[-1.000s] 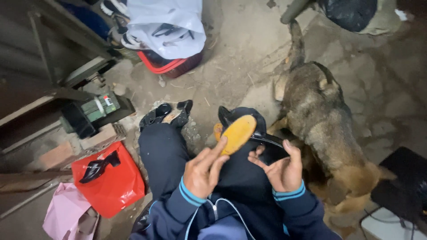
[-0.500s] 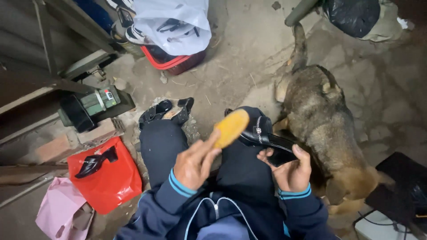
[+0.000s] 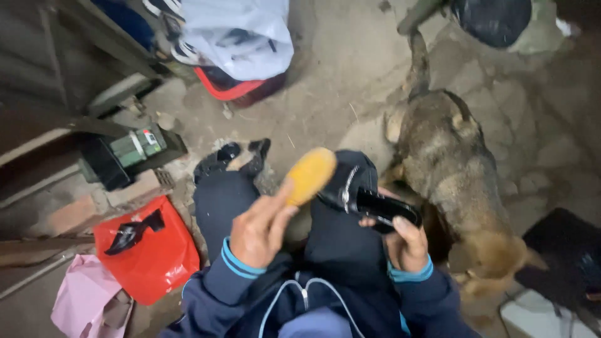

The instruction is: Polishing a black flat sandal using a handheld brush to clean and shine the material.

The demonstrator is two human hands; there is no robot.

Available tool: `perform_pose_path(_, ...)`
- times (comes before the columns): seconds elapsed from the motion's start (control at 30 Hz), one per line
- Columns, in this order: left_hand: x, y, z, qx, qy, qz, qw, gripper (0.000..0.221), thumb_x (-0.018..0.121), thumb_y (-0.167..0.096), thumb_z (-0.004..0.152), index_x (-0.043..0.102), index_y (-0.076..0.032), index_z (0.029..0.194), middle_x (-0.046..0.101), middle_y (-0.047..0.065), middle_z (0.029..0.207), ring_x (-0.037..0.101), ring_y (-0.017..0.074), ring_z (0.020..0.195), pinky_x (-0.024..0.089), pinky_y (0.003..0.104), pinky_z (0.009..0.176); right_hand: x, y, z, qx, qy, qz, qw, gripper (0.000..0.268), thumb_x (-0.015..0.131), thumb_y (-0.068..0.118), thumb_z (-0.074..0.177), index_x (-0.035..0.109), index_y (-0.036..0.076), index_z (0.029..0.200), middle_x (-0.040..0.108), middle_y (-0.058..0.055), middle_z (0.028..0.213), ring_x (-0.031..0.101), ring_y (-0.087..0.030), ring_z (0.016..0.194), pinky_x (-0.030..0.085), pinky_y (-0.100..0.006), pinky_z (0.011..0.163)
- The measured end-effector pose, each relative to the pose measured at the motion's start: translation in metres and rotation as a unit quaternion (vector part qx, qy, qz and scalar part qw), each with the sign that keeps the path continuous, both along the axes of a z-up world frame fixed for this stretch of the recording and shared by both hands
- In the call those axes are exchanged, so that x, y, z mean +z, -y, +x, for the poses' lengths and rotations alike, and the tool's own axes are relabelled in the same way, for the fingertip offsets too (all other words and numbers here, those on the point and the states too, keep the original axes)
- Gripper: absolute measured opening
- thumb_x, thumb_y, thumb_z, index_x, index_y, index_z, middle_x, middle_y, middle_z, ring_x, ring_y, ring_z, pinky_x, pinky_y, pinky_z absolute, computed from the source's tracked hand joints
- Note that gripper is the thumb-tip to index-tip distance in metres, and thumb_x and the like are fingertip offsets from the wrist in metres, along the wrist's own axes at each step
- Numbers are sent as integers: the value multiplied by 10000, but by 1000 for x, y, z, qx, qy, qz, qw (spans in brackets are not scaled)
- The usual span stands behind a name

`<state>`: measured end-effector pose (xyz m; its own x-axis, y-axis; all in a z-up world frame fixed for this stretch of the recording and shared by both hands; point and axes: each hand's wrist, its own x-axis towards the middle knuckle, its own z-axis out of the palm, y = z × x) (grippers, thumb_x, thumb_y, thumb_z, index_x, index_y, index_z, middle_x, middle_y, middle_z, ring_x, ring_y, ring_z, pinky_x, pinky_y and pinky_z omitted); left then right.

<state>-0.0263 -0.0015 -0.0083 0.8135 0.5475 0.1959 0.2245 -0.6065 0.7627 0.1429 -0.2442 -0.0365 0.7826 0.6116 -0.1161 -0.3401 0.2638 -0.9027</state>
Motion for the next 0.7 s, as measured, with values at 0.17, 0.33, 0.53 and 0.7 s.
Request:
perform_pose_path(0.17,-53,-9,-2,-26,-93,97,991,471,604,-390,1030,543,-329,1493,582,56,816,634,334,622,501,477,525,23,-6,5,67,188,-153,968,739,638,365,796,563,-58,1397,614,-223,1427,562,-338,1379,419,-463,1196)
perform_pose_path(0.33,-14,8,1,-96,-32,52,994,465,597,-326,1049,532,-275,1506,578,42,814,621,302,627,519,455,563,26,1,6,101,220,-145,959,701,617,282,829,525,-55,1437,601,-206,1447,577,-334,1364,452,-450,1179)
perform_pose_path(0.53,-25,0,9,-27,-47,91,994,393,589,-348,1048,597,-293,1437,613,33,847,630,282,650,510,451,542,34,-2,6,115,249,-182,944,728,630,276,789,534,-42,1437,640,-182,1408,611,-293,1330,452,-398,1159)
perform_pose_path(0.7,-50,-3,7,-101,-116,166,974,260,586,-359,949,693,-445,1169,568,42,860,596,330,523,482,523,411,29,1,3,110,234,-183,948,725,621,295,808,527,-49,1439,622,-195,1425,592,-315,1348,454,-423,1168)
